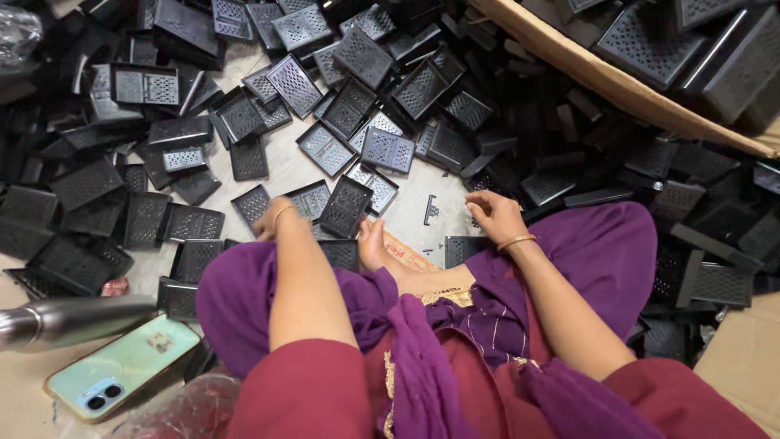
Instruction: The person sits on the floor beside a large pile of black plastic boxes and cardboard cartons. They pick up parts one at a time, open and close the hinged lids, look them over, and toss them back onto the pile, repeating this handling cycle throughout the episode.
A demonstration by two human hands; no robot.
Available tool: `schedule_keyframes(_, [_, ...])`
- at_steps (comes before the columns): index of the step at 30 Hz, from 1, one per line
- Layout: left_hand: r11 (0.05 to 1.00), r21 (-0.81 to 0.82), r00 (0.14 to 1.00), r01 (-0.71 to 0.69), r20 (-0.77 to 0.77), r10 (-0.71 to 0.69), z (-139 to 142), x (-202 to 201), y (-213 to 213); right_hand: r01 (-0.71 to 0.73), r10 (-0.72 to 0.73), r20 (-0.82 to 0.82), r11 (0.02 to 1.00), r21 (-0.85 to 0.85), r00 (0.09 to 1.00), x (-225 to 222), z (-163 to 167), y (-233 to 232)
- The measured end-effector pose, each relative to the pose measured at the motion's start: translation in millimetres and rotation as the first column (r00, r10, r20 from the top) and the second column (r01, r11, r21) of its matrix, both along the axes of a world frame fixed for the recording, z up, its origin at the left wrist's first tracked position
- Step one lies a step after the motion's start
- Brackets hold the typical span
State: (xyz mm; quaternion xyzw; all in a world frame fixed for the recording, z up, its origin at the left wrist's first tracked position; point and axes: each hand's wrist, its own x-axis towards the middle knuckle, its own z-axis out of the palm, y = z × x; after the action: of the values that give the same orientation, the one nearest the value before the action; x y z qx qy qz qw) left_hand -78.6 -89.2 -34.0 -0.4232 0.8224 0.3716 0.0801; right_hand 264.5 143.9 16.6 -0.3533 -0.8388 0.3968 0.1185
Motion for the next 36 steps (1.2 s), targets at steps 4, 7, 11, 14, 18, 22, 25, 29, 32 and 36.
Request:
schedule_keyframes(4, [0.796,0.351,0.870,0.493,-0.216,-0.443,19.2,3.9,39.8,0.000,0.000,0.020,1.000,0.002,1.000,-1.6,0.7,0.0])
schedule_keyframes(7, [0.467,0.445,0.644,0.764,-0.500,-0.578,52.4,6.0,57.3,-0.009,0.009,0.018,1.000,0.011,1.000,-3.4,3.8,1.0])
schedule_keyframes(11, [0.334,-0.228,0.034,0.915,-0.779,-0.626,112.1,-51.4,1.4,-0.001,0.000,0.026,0.999,0.042,1.000,-8.7,11.8,0.0])
schedule_keyframes(14, [0.478,-0.374,0.188,0.795,-0.597,-0.780,131.4,-96.2,-110.2,-0.027,0.028,-0.019,0.998,0.052,0.999,-15.8,17.8,-3.4])
schedule_keyframes(18, [0.878,-0.096,0.883,0.468,0.075,-0.463,65.1,-41.1,-205.6,-0.057,0.057,-0.014,0.998,0.036,0.998,-24.7,23.3,-8.9])
schedule_keyframes(22, [0.795,0.173,0.802,0.581,0.042,-0.595,17.7,19.6,-181.9,-0.058,0.058,-0.018,0.997,0.042,0.998,-26.1,26.8,-10.2])
schedule_keyframes(25, [0.554,0.343,0.651,0.759,-0.366,-0.665,32.7,43.2,-137.9,-0.058,0.059,-0.020,0.997,0.045,0.998,-23.1,27.9,-8.6])
schedule_keyframes(29, [0.210,0.398,0.442,0.893,-0.686,-0.578,59.0,42.7,-69.8,-0.071,0.070,0.012,0.995,0.074,0.997,-19.6,30.2,-7.7])
schedule_keyframes(32, [0.442,0.166,0.429,0.882,-0.670,-0.605,53.8,27.1,-74.7,-0.063,0.061,0.031,0.996,0.060,0.998,-18.9,30.5,-7.4])
schedule_keyframes(36, [0.740,-0.091,0.723,0.666,-0.165,-0.671,25.0,26.4,-133.6,-0.089,0.088,0.027,0.995,0.052,0.996,-19.2,26.3,-6.6])
